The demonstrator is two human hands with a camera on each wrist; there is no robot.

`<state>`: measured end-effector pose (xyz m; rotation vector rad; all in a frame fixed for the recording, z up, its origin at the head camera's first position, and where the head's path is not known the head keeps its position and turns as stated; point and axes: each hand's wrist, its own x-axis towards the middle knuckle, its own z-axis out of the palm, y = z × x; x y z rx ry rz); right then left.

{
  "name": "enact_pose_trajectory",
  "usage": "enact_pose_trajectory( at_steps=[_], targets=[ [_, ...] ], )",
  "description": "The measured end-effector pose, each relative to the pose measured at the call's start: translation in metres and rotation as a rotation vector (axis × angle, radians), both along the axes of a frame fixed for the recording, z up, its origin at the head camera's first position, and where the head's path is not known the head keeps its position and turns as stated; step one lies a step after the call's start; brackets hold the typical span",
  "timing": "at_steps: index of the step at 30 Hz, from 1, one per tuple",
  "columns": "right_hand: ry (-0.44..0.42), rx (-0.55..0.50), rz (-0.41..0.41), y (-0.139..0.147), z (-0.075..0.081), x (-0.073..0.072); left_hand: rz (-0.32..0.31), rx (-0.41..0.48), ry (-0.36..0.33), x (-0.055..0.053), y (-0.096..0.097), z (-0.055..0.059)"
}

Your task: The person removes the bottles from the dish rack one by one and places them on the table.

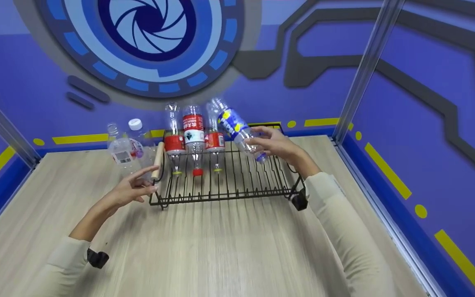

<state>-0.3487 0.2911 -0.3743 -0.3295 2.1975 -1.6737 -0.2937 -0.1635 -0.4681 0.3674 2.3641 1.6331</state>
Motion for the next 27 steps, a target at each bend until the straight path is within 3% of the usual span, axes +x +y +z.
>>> enact_pose_trajectory(
  at_steps=[12,18,27],
  targets=[
    [0.047,0.136,0.197,-0.003,-0.004,0.006,-0.004,0.004,0.007,0.002,-0.001,0.001],
    [0.078,0.127,0.313,-0.009,-0.002,0.011,-0.010,0.023,-0.007,0.002,-0.003,0.004],
    [0.077,0.180,0.411,-0.014,-0.005,0.018,-0.023,0.014,-0.001,0.007,-0.002,-0.001]
  ],
)
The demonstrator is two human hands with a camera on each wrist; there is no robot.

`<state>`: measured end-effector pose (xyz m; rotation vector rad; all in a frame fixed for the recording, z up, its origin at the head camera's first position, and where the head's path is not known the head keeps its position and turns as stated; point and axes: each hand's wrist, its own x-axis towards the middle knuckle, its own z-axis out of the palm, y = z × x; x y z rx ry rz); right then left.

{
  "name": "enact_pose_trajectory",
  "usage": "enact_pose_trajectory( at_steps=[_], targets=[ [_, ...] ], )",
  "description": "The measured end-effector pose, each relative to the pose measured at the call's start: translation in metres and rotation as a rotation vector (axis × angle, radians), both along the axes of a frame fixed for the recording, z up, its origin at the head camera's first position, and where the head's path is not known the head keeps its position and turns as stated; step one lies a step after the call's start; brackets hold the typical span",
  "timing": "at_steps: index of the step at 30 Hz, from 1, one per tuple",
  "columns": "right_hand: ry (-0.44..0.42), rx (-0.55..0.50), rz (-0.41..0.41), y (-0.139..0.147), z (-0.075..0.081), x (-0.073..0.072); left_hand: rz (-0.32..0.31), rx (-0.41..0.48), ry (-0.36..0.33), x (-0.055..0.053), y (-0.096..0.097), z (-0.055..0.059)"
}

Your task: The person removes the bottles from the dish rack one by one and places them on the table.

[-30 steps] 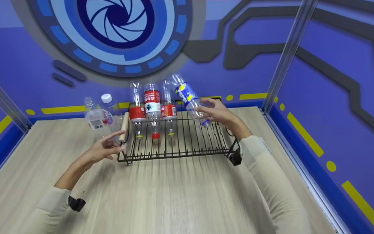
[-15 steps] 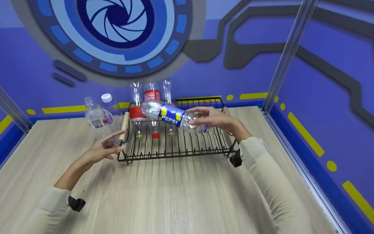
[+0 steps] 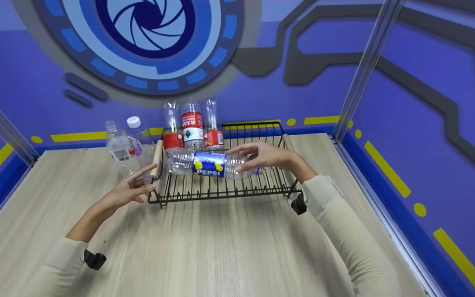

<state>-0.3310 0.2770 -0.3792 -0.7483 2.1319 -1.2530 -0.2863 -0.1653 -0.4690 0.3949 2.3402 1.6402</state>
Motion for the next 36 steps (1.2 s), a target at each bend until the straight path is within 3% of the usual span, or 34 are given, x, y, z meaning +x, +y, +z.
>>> enact_pose_trajectory(
  at_steps=[13,20,27,36],
  targets=[
    [-0.041,0.001,0.062,-0.002,0.001,0.013,-0.006,-0.053,0.039,0.008,-0.005,-0.001],
    [-0.034,0.014,0.066,-0.007,0.002,0.019,-0.021,-0.049,0.137,0.013,-0.007,0.016],
    [-0.017,0.034,0.066,-0.016,0.000,0.023,-0.011,-0.074,0.268,0.029,0.003,0.039],
    [-0.016,0.022,0.119,-0.029,-0.006,0.021,-0.145,-0.165,0.371,0.046,0.025,0.050]
  ],
)
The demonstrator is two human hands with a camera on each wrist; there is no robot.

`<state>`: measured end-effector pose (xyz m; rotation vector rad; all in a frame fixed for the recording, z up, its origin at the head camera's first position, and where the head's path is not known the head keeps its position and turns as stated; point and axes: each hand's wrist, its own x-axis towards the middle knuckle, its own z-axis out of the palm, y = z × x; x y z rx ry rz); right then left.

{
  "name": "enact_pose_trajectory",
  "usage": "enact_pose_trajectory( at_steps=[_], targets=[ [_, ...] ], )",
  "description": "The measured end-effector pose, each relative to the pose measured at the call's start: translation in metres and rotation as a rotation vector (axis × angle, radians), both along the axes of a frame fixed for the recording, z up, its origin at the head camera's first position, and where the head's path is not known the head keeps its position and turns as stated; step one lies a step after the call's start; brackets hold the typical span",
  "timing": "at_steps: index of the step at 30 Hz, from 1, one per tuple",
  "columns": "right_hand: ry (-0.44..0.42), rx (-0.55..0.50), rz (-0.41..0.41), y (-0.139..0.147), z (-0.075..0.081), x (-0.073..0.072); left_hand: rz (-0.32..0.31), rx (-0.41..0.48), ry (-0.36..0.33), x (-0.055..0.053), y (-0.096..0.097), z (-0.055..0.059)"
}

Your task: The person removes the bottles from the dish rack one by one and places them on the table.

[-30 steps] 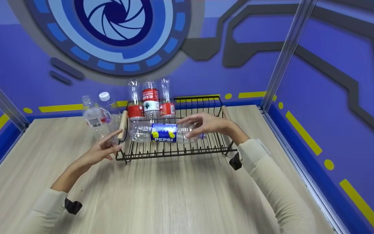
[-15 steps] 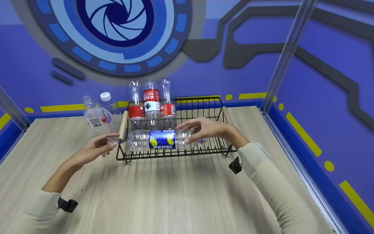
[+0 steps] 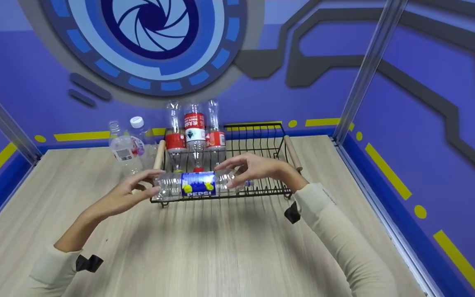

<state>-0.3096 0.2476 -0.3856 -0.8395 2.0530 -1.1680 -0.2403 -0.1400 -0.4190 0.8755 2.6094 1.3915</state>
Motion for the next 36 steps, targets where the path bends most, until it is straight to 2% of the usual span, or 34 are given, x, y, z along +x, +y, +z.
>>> enact_pose_trajectory(
  at_steps=[5,9,13,19,21,27,33,36],
  targets=[
    [0.033,-0.017,0.009,0.000,-0.001,0.002,0.008,-0.066,0.071,0.008,0.013,0.003],
    [0.044,-0.023,0.018,-0.004,-0.002,0.004,-0.008,-0.093,0.089,0.011,0.023,0.003],
    [0.077,-0.009,0.021,-0.009,-0.002,0.008,0.006,-0.123,0.117,0.012,0.031,0.003],
    [0.090,0.000,0.069,-0.011,-0.001,0.010,0.014,-0.326,0.216,0.018,0.037,0.006],
    [0.094,-0.003,0.089,-0.011,0.000,0.011,0.024,-0.363,0.234,0.019,0.039,0.007],
    [0.083,0.017,0.096,-0.011,0.001,0.011,0.061,-0.342,0.229,0.016,0.036,0.011],
    [0.105,0.025,-0.036,0.010,0.006,0.006,0.111,-0.309,0.282,0.013,0.021,0.010],
    [0.104,0.006,-0.106,0.030,0.009,0.001,0.169,-0.279,0.261,0.013,0.005,0.008]
  ],
)
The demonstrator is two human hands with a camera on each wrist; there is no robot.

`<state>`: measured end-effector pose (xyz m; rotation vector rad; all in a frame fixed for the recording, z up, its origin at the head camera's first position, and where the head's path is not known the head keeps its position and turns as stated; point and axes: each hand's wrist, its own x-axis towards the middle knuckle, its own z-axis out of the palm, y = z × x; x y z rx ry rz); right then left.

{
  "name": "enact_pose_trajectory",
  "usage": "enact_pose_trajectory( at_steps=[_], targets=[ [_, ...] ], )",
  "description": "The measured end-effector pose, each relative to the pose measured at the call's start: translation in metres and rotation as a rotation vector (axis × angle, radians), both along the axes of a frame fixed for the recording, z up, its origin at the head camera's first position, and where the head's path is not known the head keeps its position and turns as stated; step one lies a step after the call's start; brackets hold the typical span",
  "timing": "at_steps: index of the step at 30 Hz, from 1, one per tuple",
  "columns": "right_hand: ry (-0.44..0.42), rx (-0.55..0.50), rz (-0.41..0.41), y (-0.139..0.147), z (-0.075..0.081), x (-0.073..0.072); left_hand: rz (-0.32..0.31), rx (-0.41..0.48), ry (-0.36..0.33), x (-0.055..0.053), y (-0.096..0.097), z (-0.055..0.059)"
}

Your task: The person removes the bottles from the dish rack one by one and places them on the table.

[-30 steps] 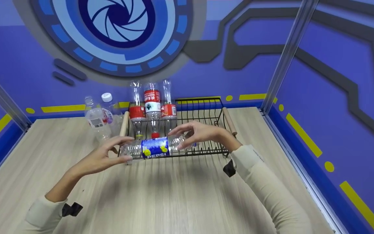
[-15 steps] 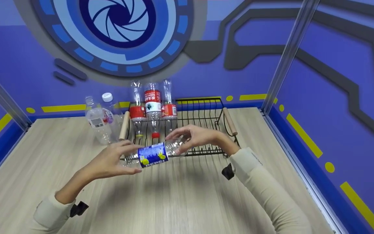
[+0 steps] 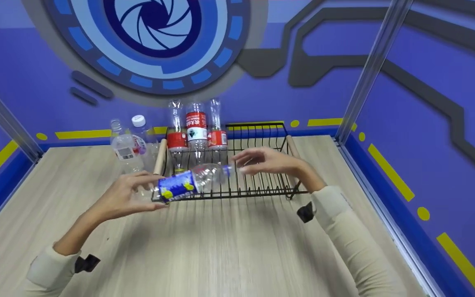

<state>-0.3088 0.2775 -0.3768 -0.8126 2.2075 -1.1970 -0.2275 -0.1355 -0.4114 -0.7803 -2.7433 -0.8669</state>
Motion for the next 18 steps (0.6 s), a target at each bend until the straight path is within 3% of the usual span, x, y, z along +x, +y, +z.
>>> enact_pose_trajectory(
  at_steps=[5,10,15,18],
  targets=[
    [-0.008,-0.031,-0.129,0.037,-0.003,-0.007,0.097,0.150,-0.087,-0.004,-0.026,-0.004],
    [-0.024,-0.051,-0.250,0.066,-0.011,-0.012,0.152,0.338,-0.157,-0.009,-0.046,-0.012],
    [-0.009,-0.042,-0.314,0.091,-0.018,-0.017,0.225,0.503,-0.225,-0.011,-0.063,-0.022],
    [0.004,-0.056,-0.332,0.102,-0.021,-0.016,0.274,0.591,-0.225,-0.008,-0.074,-0.027]
  ],
)
